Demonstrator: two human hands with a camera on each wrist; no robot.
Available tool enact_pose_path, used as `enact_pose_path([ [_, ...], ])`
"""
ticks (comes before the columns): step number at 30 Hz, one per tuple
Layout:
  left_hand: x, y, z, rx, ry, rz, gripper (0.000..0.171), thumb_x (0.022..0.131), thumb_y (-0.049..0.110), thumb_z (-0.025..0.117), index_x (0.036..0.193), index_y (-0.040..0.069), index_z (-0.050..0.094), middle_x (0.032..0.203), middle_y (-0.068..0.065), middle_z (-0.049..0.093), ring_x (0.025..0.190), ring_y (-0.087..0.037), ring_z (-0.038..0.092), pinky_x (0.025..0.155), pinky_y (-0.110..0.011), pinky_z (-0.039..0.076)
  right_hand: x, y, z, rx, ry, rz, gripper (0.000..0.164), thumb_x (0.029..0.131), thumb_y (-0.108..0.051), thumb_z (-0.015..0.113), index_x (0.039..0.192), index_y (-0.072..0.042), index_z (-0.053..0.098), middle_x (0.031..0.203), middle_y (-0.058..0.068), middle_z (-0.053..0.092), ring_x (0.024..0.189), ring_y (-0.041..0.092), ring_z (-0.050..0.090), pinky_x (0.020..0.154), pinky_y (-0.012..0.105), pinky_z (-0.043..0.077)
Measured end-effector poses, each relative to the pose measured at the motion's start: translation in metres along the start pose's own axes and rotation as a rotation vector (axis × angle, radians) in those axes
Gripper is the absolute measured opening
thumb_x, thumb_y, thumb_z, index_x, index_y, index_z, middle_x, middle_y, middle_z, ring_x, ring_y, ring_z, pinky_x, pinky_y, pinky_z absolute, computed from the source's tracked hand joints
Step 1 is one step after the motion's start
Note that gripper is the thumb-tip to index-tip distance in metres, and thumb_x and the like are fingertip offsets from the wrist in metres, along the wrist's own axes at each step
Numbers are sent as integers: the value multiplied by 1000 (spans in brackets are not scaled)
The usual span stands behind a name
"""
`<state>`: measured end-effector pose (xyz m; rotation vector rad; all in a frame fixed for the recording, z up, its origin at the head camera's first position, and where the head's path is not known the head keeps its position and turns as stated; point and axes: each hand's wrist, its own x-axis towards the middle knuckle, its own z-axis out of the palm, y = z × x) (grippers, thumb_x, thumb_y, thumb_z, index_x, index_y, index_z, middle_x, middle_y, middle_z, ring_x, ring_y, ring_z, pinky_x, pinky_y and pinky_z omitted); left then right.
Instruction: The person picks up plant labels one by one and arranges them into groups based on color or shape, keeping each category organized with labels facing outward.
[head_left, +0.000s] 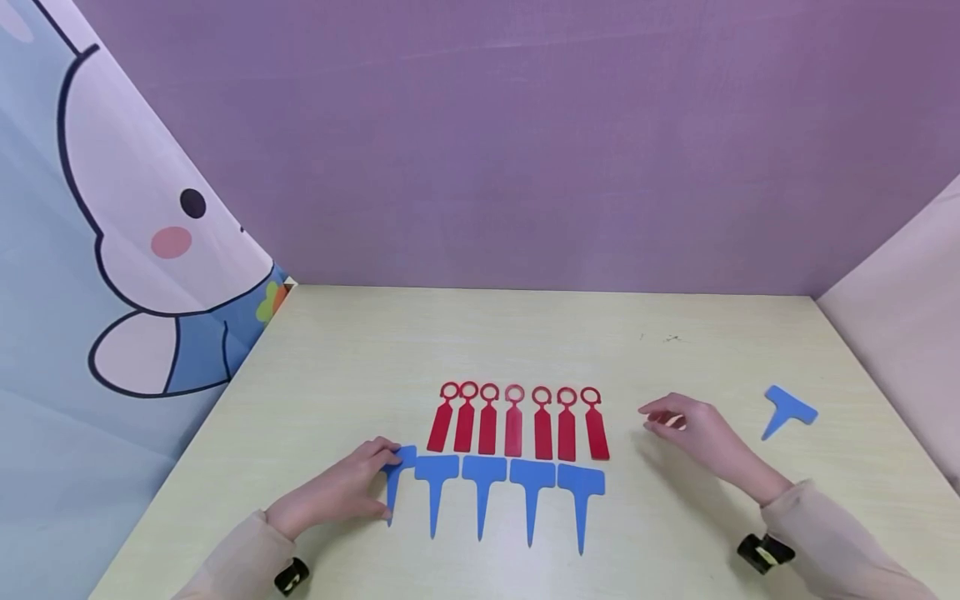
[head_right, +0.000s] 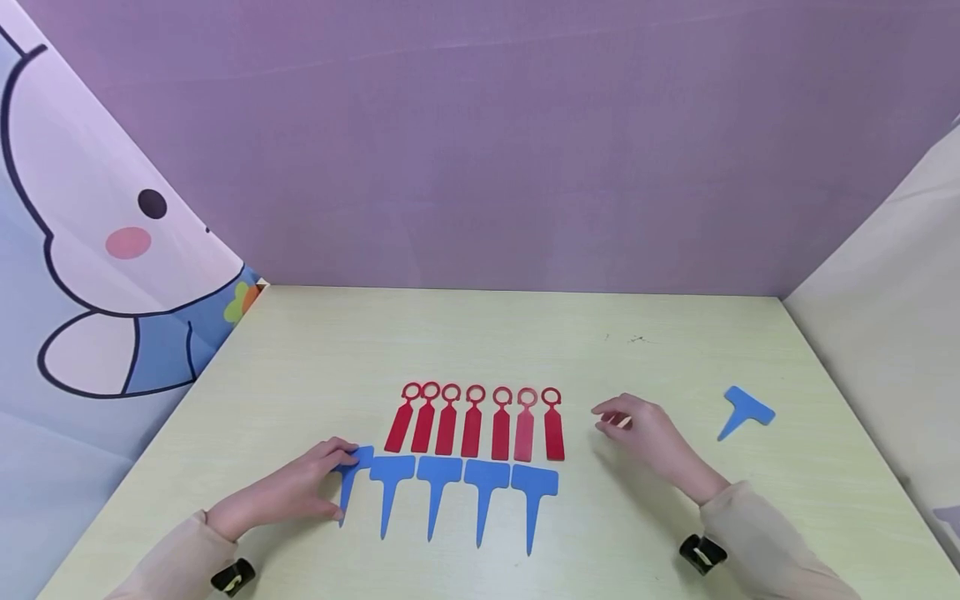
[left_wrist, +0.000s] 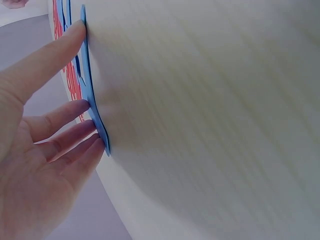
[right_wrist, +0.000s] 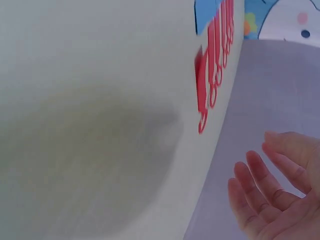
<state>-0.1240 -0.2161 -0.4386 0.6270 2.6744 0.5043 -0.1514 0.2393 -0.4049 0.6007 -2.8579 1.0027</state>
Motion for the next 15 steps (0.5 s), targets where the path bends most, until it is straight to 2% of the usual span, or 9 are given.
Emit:
enact_pose_path([
  [10,1,-1,1,5,0,-1,65,63,30,79,115,1,53,124,-10,43,113,-25,43,94,-41,39,-5,21,-22,-36,85,44,20,77,-4,65,97,0,64,84,5,65,72,8,57,61,21,49],
  [15,1,-1,1,2,-2,3,64,63,30,78,115,1,53,124,-10,43,114,-25,43,94,-41,39,-8,32,-34,-48,106,75,21,79,-7,65,99,0,63,85,9,65,70,7,58,59,19,47],
])
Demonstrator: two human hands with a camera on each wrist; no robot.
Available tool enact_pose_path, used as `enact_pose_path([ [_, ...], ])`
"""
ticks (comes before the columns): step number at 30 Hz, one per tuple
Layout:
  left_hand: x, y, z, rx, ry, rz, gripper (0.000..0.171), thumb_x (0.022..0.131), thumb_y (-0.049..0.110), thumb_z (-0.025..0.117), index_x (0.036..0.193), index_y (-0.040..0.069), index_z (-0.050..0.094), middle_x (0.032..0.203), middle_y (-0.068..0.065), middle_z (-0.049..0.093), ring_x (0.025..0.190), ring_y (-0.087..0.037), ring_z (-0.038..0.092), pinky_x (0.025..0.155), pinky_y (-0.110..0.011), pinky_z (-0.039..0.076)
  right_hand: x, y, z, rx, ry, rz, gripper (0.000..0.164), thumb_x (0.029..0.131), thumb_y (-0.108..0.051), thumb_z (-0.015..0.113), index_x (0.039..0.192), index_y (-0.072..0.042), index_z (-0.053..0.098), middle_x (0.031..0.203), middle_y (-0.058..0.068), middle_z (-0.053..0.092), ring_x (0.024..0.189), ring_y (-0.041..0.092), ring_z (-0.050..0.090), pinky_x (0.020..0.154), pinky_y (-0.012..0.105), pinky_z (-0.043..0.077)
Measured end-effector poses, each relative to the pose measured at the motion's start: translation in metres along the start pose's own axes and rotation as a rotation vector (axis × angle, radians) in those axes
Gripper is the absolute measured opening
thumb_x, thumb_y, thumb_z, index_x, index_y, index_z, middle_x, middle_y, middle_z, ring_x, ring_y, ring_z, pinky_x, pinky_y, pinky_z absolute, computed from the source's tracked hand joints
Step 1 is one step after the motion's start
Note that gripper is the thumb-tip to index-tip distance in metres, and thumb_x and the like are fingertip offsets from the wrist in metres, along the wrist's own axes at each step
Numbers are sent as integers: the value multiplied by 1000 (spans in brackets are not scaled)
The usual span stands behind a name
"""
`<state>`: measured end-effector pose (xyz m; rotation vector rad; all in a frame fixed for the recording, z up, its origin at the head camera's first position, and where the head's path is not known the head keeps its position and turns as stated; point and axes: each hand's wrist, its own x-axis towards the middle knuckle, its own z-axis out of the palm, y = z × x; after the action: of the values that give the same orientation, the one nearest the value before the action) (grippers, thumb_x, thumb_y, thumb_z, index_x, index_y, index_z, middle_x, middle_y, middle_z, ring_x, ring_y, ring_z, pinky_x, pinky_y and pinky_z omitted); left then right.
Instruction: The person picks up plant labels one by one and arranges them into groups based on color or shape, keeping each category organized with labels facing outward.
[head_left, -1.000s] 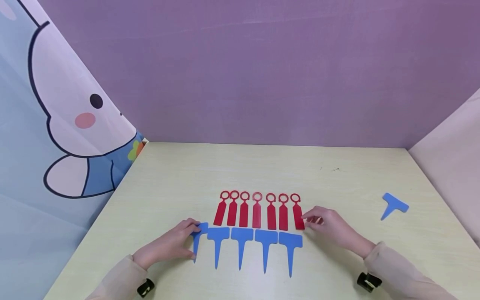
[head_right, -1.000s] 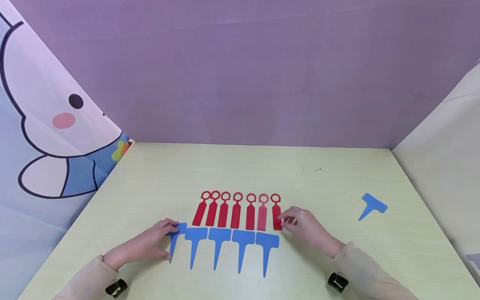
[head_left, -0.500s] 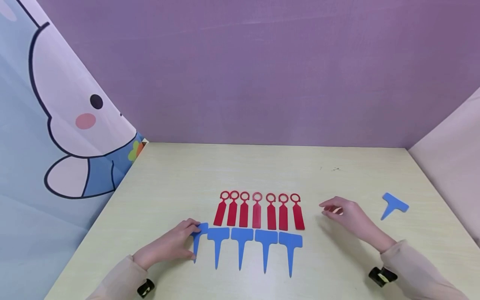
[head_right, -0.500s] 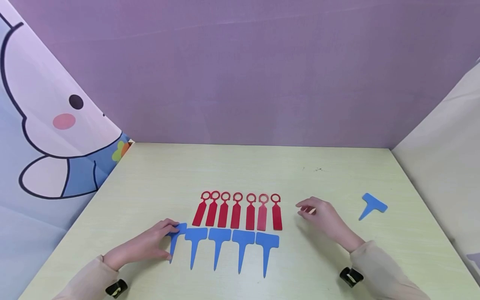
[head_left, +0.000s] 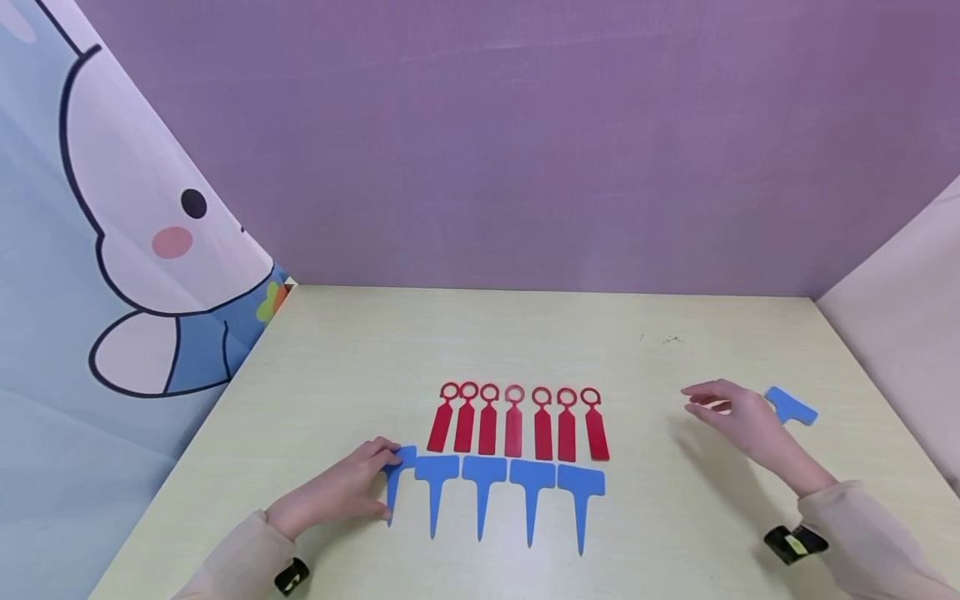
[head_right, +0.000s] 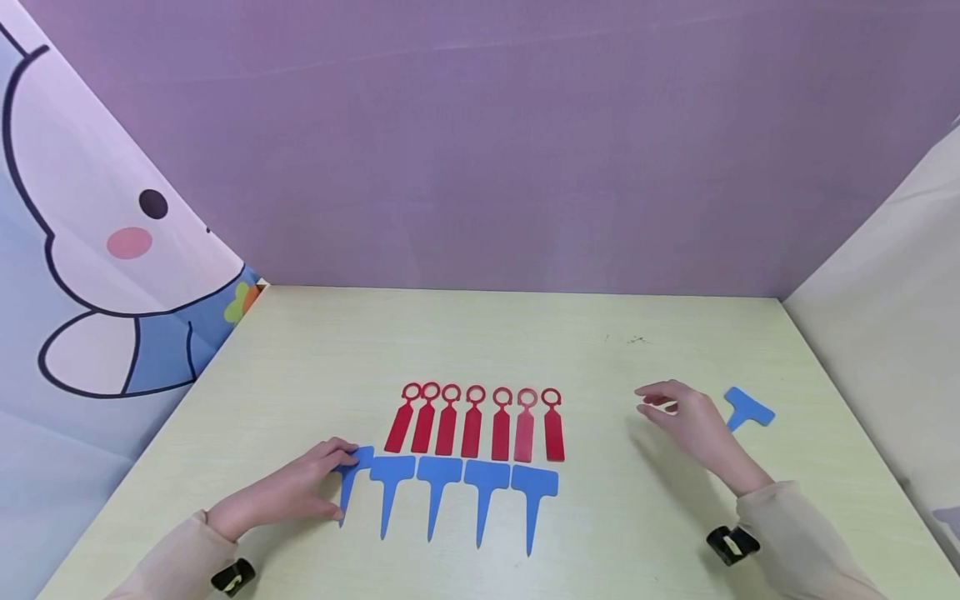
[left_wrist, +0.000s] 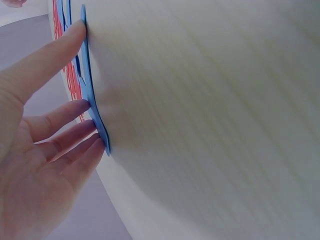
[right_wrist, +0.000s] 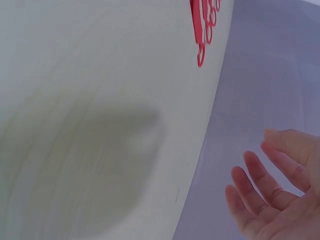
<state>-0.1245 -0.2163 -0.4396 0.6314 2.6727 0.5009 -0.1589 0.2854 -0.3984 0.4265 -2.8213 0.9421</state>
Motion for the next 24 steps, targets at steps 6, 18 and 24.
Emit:
enact_pose_path([
  [6,0,0,0,7,3,2,64,63,29,79,115,0,54,124,-10,43,114,-26,43,94,-41,39,-1,15,-12,4,23,8,23,81,-7,63,101,4,61,89,17,64,73,-8,51,61,13,45],
  [18,-1,-1,0,16,10,21,63,64,29,78,115,0,53,124,-10,43,113,-25,43,93,-40,39,-6,46,-32,-27,12,105,30,84,-14,60,107,5,58,92,21,62,73,-19,43,59,10,42],
  [24,-1,0,0,5,4,10,64,64,29,78,115,0,54,124,-10,43,113,-26,43,93,-40,39,-9,61,-39,-17,-1,146,33,86,-17,58,110,5,56,94,20,62,74,-21,40,58,11,41],
])
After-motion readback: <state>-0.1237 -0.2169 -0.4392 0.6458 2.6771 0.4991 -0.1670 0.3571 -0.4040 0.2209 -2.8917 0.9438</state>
